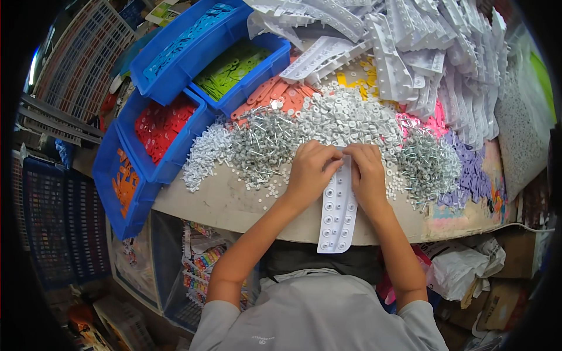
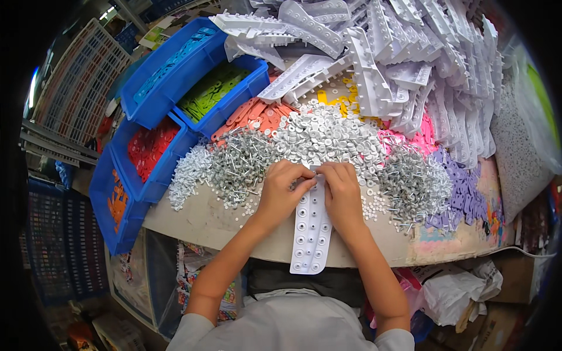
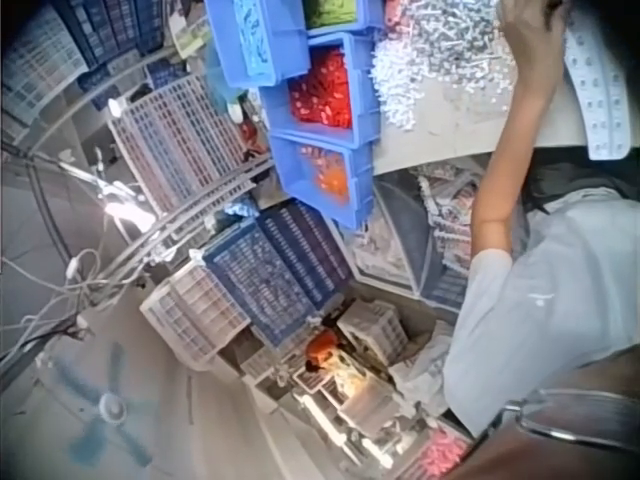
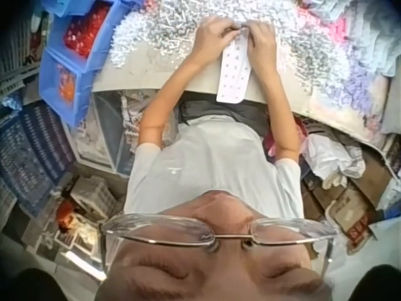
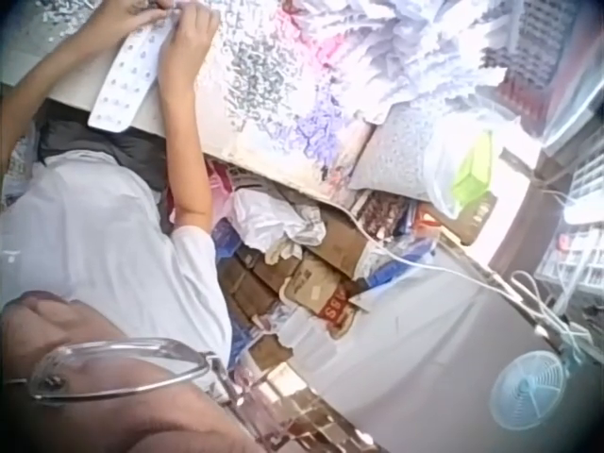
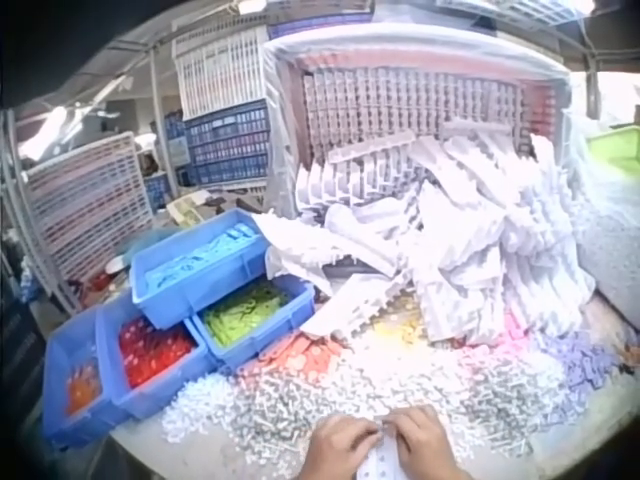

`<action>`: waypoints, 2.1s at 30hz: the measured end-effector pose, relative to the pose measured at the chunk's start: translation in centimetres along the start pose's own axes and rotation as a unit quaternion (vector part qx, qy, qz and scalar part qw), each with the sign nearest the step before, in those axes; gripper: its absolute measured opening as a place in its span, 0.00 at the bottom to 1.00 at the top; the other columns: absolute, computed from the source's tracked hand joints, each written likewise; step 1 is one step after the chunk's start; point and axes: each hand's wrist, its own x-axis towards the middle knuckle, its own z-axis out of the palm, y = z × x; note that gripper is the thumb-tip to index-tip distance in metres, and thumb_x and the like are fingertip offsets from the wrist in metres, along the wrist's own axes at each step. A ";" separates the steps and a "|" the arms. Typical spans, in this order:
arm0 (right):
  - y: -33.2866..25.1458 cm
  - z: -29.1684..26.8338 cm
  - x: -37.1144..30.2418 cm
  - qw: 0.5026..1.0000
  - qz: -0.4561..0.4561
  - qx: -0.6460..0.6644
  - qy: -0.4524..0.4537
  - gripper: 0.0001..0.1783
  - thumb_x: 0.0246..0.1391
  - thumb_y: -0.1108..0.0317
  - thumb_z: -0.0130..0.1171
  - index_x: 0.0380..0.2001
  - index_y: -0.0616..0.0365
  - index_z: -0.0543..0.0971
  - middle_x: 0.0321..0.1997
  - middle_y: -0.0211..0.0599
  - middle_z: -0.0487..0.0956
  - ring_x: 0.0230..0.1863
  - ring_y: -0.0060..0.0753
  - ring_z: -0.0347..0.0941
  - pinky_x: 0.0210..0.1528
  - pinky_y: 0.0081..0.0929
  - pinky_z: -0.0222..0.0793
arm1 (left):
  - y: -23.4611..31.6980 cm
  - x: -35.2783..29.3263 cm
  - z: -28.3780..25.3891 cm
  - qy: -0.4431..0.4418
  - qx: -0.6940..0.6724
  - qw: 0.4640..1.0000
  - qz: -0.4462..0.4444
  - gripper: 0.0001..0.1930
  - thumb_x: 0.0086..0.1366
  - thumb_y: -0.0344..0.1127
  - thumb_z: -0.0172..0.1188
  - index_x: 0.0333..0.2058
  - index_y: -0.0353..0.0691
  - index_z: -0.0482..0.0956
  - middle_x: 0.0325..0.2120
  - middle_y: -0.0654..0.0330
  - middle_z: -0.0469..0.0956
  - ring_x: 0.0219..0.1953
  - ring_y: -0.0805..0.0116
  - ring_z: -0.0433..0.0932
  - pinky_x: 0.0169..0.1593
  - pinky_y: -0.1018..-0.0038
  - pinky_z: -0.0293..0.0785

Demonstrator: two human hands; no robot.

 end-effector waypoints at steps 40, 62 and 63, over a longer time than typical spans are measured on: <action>4.1 -11.2 -7.5 0.949 0.100 -0.295 -0.039 0.04 0.53 0.75 0.64 0.33 0.57 0.80 0.38 0.36 0.76 0.46 0.44 0.70 0.53 0.40 0.62 | 0.5 -5.2 -8.0 0.035 0.256 0.964 -0.062 0.07 0.64 0.28 0.62 0.41 0.42 0.78 0.37 0.55 0.75 0.42 0.51 0.76 0.45 0.57 0.70; -2.8 -2.0 -2.5 0.988 0.117 0.078 -0.062 0.14 0.54 0.80 0.63 0.44 0.60 0.78 0.39 0.42 0.78 0.39 0.40 0.76 0.44 0.33 0.73 | 2.9 -4.9 -3.2 0.009 -0.069 0.997 -0.029 0.07 0.57 0.27 0.70 0.34 0.36 0.83 0.32 0.57 0.82 0.37 0.57 0.78 0.41 0.65 0.74; -2.7 -1.9 -2.6 0.987 0.124 0.074 -0.066 0.13 0.54 0.81 0.63 0.43 0.60 0.77 0.39 0.42 0.78 0.39 0.40 0.75 0.44 0.34 0.73 | 2.9 -4.9 -3.1 0.010 -0.076 0.996 -0.050 0.07 0.57 0.27 0.71 0.34 0.36 0.84 0.31 0.58 0.82 0.37 0.57 0.78 0.41 0.65 0.74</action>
